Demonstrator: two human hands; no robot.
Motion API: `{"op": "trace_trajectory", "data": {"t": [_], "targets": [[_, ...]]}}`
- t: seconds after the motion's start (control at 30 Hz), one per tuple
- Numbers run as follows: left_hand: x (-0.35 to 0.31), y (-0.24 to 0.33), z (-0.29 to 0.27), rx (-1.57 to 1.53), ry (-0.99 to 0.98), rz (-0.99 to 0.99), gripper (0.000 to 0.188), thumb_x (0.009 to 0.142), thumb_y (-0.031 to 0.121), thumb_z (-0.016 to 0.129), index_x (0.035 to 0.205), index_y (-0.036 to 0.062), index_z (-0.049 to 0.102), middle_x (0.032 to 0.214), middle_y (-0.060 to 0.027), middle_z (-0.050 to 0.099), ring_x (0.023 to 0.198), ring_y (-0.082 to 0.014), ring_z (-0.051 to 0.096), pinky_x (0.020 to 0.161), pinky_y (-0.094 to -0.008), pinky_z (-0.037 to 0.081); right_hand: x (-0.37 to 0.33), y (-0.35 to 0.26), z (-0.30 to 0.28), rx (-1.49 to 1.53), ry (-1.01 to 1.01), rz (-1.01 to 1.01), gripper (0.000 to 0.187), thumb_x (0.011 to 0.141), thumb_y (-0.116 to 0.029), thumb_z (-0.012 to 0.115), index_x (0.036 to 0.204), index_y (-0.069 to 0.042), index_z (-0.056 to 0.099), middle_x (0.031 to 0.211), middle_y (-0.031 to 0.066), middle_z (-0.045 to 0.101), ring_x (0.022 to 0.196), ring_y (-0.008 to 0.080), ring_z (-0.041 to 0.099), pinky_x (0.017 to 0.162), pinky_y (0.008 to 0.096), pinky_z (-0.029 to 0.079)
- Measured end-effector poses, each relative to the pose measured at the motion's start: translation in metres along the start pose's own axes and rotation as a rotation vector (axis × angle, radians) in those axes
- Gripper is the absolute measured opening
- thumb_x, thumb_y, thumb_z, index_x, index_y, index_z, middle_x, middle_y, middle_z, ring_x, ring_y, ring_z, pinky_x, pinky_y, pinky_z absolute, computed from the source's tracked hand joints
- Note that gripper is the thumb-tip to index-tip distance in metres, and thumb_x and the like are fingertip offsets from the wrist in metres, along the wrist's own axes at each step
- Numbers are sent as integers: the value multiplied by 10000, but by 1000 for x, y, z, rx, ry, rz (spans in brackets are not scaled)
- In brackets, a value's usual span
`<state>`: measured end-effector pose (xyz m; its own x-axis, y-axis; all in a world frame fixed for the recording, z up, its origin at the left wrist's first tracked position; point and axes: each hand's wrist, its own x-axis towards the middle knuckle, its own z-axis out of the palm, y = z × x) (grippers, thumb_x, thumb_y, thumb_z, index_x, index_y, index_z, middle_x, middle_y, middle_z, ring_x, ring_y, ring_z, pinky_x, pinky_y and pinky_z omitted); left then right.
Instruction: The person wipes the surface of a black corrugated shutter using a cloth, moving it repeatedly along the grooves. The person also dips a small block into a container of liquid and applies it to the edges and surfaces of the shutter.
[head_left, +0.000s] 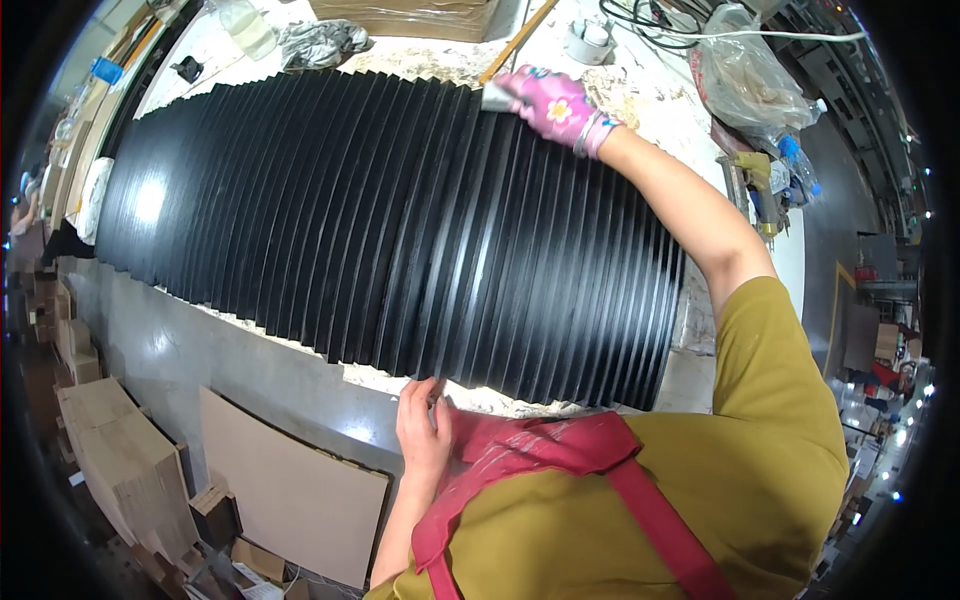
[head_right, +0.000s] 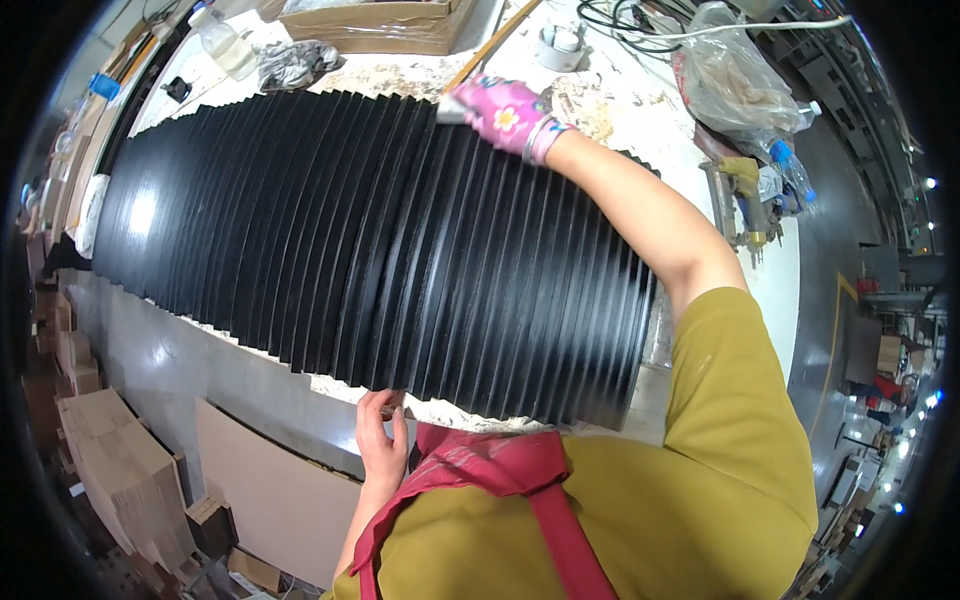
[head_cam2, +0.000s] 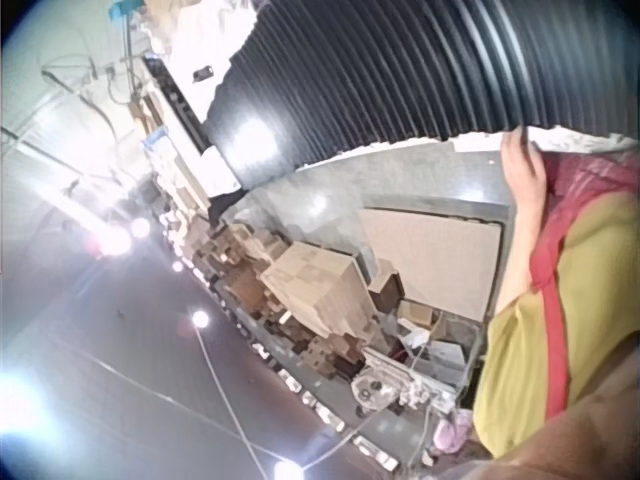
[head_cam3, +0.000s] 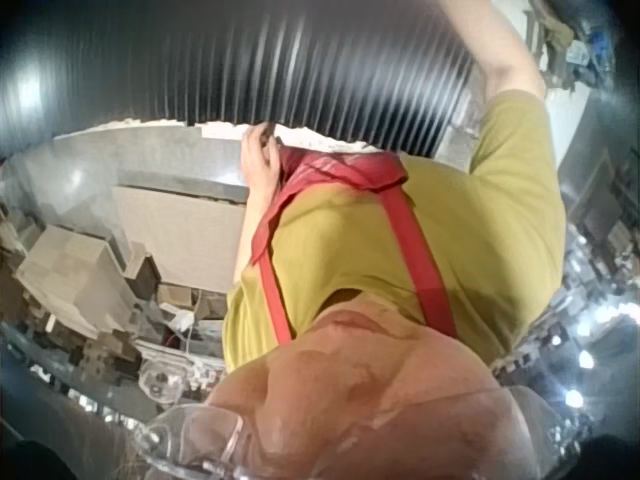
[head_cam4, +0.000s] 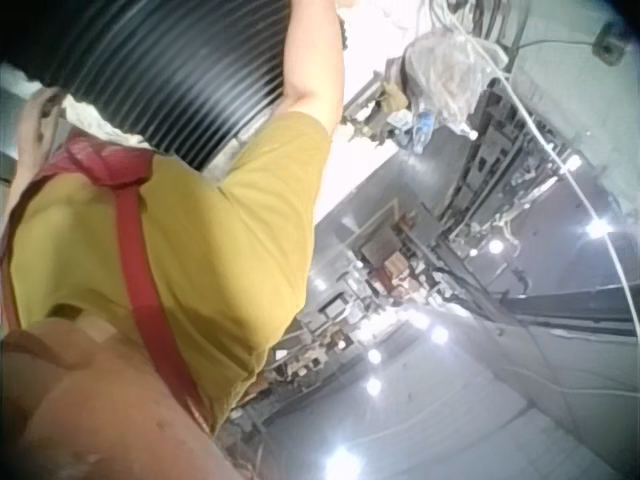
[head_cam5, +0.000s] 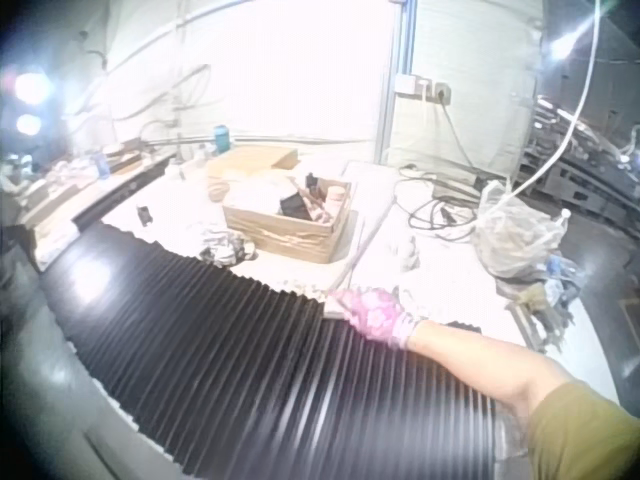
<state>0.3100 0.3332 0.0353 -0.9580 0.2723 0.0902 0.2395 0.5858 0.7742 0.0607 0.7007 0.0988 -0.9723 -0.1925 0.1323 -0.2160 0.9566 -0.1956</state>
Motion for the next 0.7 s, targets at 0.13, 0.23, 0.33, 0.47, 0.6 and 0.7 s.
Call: {"op": "trace_trajectory", "data": {"t": [0.13,0.23,0.33,0.47,0.6,0.7], "targets": [[2,1,-3,-25,-47,-36,265,781,-26,573,1043,-1,544,1012,-184,543,864,-342,563,739,-384,477,-16,-29,16,35,-12,46,399,815,-99,550,1211,-81,504,886,120,569,834,264,599,692,411,495],[3,0,-6,-47,-53,-71,244,780,-28,575,1021,2,551,1006,-178,550,858,-340,568,738,-389,476,-71,-78,32,-36,-108,-368,487,797,-159,579,1267,-109,464,1064,101,532,902,226,605,666,322,531],[4,-6,-17,-37,-31,-29,235,780,-27,578,1011,8,555,995,-162,562,846,-326,573,727,-382,475,-66,-104,12,158,-87,-533,419,911,-251,474,1306,-113,452,1091,135,546,878,256,618,710,342,552],[17,-10,-40,-61,144,-85,269,766,-37,602,1021,27,546,1003,-121,571,891,-264,566,678,-327,457,23,-49,7,224,214,-229,362,895,-204,505,1230,-68,505,986,166,575,794,294,618,703,368,531],[30,-24,-43,-43,180,-104,283,766,-38,611,1034,16,535,1024,-123,554,893,-236,560,691,-306,473,8,-89,25,-129,98,-254,315,877,-161,530,1174,-59,507,947,127,592,779,255,614,667,324,539],[24,-29,-40,-8,167,-71,263,775,-30,616,1023,5,537,1038,-128,547,897,-222,560,712,-291,488,-24,-127,28,544,-369,-296,305,930,-271,491,1186,-106,512,962,104,601,776,158,634,615,185,552]]}}
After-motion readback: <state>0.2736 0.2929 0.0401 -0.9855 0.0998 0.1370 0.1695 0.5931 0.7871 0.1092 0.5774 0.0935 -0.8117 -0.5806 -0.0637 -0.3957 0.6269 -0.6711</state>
